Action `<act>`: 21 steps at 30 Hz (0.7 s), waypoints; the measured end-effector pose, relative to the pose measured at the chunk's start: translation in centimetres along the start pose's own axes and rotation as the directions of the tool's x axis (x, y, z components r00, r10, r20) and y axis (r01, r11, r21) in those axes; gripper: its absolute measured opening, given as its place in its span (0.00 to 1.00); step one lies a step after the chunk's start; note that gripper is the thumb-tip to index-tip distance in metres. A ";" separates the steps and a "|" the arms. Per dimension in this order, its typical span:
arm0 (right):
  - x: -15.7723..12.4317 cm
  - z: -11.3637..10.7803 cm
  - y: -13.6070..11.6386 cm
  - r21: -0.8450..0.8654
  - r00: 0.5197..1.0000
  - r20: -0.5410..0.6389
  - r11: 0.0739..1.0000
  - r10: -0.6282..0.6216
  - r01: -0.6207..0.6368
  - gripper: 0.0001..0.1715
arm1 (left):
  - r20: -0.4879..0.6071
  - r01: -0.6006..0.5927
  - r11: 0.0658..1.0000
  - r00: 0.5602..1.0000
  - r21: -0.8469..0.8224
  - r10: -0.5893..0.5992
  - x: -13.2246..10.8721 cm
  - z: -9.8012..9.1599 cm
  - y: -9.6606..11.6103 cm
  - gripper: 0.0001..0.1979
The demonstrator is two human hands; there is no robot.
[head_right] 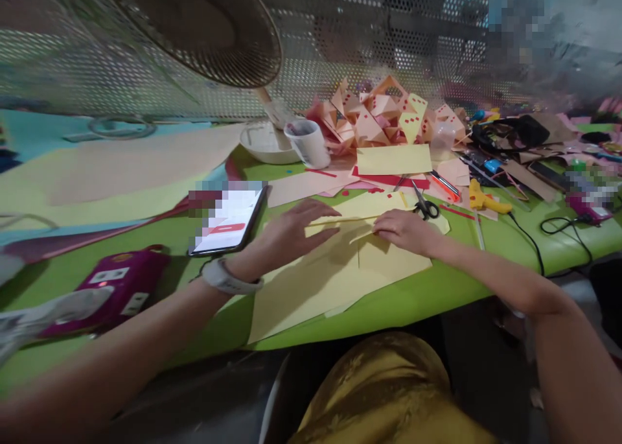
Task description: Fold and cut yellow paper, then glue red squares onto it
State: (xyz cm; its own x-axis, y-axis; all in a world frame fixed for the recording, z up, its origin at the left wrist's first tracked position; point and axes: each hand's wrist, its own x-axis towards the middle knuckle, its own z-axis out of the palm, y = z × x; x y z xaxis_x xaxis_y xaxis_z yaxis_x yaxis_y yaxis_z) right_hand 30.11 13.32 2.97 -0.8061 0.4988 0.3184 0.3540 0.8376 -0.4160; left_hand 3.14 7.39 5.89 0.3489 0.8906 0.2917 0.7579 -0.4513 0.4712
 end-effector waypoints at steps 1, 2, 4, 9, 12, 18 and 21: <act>0.1 0.0 -0.1 0.035 0.999 0.002 0.999 0.035 -0.035 0.11 | 0.049 -0.026 0.997 0.999 0.071 0.023 0.1 0.8 -0.5 0.17; 0.3 0.0 -0.3 0.064 0.997 0.004 0.995 0.073 -0.073 0.10 | 0.078 -0.044 0.990 0.996 0.134 0.034 0.3 1.6 -0.9 0.17; 0.6 0.1 -0.8 0.096 0.986 -0.003 0.981 0.169 -0.168 0.12 | 0.096 -0.046 0.973 0.995 0.225 0.025 0.4 2.7 -1.3 0.15; 1.4 1.2 -1.5 0.117 0.917 -0.081 0.918 0.390 -0.379 0.24 | 0.060 -0.036 0.962 0.998 0.272 0.021 0.8 3.1 -1.3 0.15; 1.6 2.0 -1.5 0.118 0.894 -0.136 0.904 0.426 -0.412 0.22 | 0.079 -0.043 0.963 0.997 0.267 0.022 0.9 3.1 -1.2 0.16; 2.0 2.2 -2.1 0.016 0.860 -0.142 0.870 0.490 -0.493 0.14 | -0.001 0.030 0.988 1.000 0.151 -0.030 1.2 3.2 -1.2 0.15; 2.6 1.6 -2.7 -0.005 0.831 -0.096 0.834 0.548 -0.551 0.15 | 0.010 0.047 0.993 0.999 0.107 -0.049 1.2 3.3 -1.1 0.15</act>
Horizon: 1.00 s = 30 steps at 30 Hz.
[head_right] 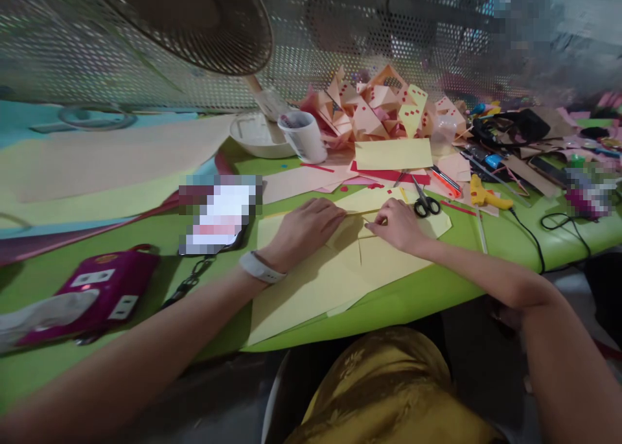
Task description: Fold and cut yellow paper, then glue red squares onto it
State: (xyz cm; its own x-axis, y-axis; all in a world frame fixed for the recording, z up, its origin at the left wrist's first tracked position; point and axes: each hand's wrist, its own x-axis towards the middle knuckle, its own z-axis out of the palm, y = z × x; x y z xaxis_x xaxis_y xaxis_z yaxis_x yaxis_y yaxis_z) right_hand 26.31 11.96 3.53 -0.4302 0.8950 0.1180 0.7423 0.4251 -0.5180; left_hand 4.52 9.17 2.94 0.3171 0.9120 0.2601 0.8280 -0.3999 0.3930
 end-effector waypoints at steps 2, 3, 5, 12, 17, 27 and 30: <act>0.3 -0.4 -0.5 -0.018 0.999 0.034 0.999 0.029 -0.029 0.16 | 0.002 -0.005 0.999 1.000 -0.033 0.005 -0.2 0.1 0.0 0.16; 0.6 -0.6 -0.6 -0.029 0.998 0.045 0.999 0.039 -0.038 0.16 | 0.005 -0.014 0.999 1.000 -0.050 0.015 -0.3 0.2 0.0 0.16; 1.1 -0.8 -0.8 -0.046 0.997 0.058 0.997 0.058 -0.055 0.17 | 0.028 -0.033 0.997 0.999 -0.072 0.036 -0.8 0.4 0.0 0.19; 2.4 -1.2 -0.6 -0.028 0.979 0.167 0.993 0.120 -0.116 0.21 | 0.176 -0.101 0.986 0.977 -0.133 0.124 -2.7 0.2 0.1 0.26; 2.2 -0.9 -0.4 -0.017 0.990 0.126 0.998 0.060 -0.059 0.17 | 0.183 -0.127 0.989 0.973 -0.079 0.140 -3.3 0.0 0.1 0.26; 2.0 -0.5 -0.8 0.020 0.993 0.091 0.997 0.069 -0.072 0.19 | 0.151 -0.174 0.984 0.972 -0.046 0.179 -3.7 0.7 -0.3 0.26; 1.9 -0.4 -0.8 0.033 0.993 0.084 0.996 0.084 -0.087 0.19 | 0.143 -0.189 0.982 0.971 -0.015 0.190 -3.8 0.9 -0.5 0.26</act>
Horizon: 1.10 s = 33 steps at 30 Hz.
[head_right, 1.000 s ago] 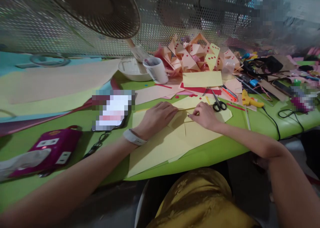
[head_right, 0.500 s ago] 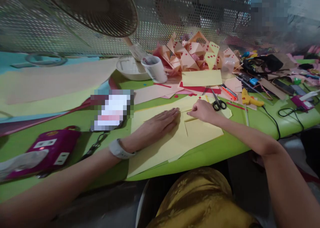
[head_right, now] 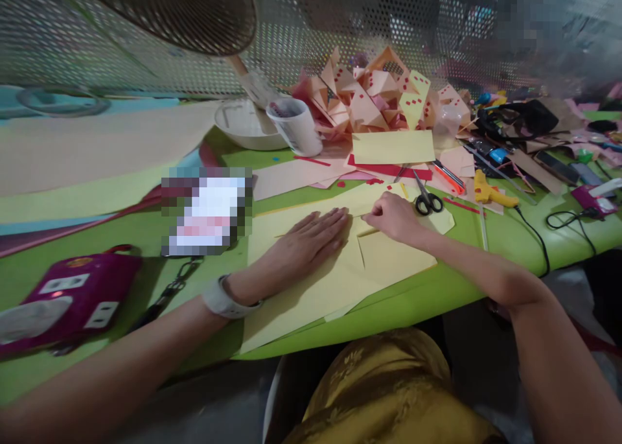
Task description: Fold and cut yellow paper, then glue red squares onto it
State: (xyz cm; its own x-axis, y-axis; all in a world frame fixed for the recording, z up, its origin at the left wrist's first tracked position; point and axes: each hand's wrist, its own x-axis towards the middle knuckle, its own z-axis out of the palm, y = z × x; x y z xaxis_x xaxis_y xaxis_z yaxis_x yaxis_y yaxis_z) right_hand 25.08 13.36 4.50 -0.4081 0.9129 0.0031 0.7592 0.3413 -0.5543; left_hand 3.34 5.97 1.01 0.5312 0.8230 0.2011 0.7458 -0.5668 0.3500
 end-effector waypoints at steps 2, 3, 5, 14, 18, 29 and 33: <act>0.0 0.0 0.0 0.000 1.000 -0.004 1.000 0.000 0.000 0.19 | 0.005 -0.015 1.000 1.000 0.016 0.015 -0.1 0.0 0.0 0.26; -0.1 0.0 0.0 -0.001 1.000 -0.004 1.000 0.000 0.000 0.19 | 0.015 -0.028 0.999 1.000 0.029 0.028 -0.1 -0.1 0.1 0.26; -0.1 0.0 0.0 -0.006 1.000 -0.003 1.000 -0.001 0.001 0.18 | 0.030 -0.057 0.997 0.998 0.052 0.055 -0.2 -0.1 0.2 0.27; 0.0 0.2 0.1 -0.012 1.000 -0.012 1.000 -0.005 0.005 0.16 | 0.049 -0.107 0.989 0.994 0.103 0.102 -0.4 -0.2 0.2 0.29; 0.0 0.2 0.1 -0.017 1.000 -0.011 1.000 -0.002 0.002 0.16 | 0.052 -0.107 0.991 0.993 0.081 0.103 -0.4 -0.3 0.2 0.29; 0.0 0.2 0.0 -0.038 1.000 -0.009 0.999 0.006 -0.006 0.16 | 0.054 -0.099 0.989 0.994 0.112 0.093 -0.3 -0.2 0.3 0.28; -0.1 0.2 0.1 -0.037 1.000 0.001 0.999 0.002 -0.002 0.15 | 0.068 -0.100 0.980 0.994 0.169 0.090 -0.3 -0.4 0.5 0.29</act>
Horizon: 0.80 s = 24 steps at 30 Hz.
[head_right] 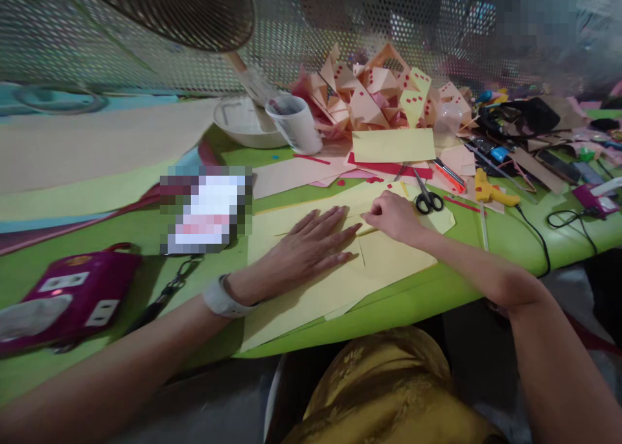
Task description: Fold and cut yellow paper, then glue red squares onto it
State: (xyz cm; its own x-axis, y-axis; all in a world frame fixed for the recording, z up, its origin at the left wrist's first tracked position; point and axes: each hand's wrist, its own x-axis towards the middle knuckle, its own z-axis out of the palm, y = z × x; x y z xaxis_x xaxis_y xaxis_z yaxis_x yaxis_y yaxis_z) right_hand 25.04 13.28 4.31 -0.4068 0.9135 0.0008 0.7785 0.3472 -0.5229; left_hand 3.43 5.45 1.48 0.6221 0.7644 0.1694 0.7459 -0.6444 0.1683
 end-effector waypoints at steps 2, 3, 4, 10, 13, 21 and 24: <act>0.0 0.0 0.0 -0.004 1.000 -0.001 1.000 0.001 -0.001 0.15 | 0.009 0.000 1.000 1.000 0.024 0.000 0.1 -0.2 0.1 0.29; 0.0 0.1 0.0 -0.005 1.000 -0.001 1.000 0.000 0.000 0.15 | 0.011 0.000 1.000 1.000 0.031 -0.001 0.1 -0.3 0.2 0.29; -0.1 0.1 0.0 -0.006 1.000 -0.002 1.000 -0.002 0.002 0.16 | 0.010 0.002 0.999 1.000 0.034 -0.002 0.1 -0.3 0.2 0.29; 0.1 -0.3 0.2 0.001 0.999 0.001 0.999 -0.042 0.042 0.17 | 0.014 0.002 0.999 1.000 0.043 -0.003 0.3 -0.7 0.4 0.28; 0.1 -1.7 0.0 -0.002 0.996 0.001 0.996 -0.084 0.084 0.16 | 0.005 0.006 0.999 1.000 0.040 -0.006 0.4 -0.8 0.5 0.27; -0.9 -6.0 0.0 -0.018 0.926 0.051 0.927 -0.374 0.376 0.16 | -0.048 -0.016 0.998 0.999 0.062 0.019 0.3 -0.7 0.5 0.26; -1.4 -5.9 0.6 -0.059 0.868 -0.024 0.868 -0.495 0.493 0.20 | -0.085 -0.026 0.999 0.996 0.047 0.030 0.2 -0.7 0.5 0.25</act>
State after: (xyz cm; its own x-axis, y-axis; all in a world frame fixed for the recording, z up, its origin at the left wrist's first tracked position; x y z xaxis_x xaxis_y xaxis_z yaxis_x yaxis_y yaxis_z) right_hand 28.94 13.43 9.04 -0.7273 0.6265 0.2802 0.5033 0.7644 -0.4029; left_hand 3.80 5.28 2.24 0.6220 0.7399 0.2560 0.7397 -0.6625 0.1175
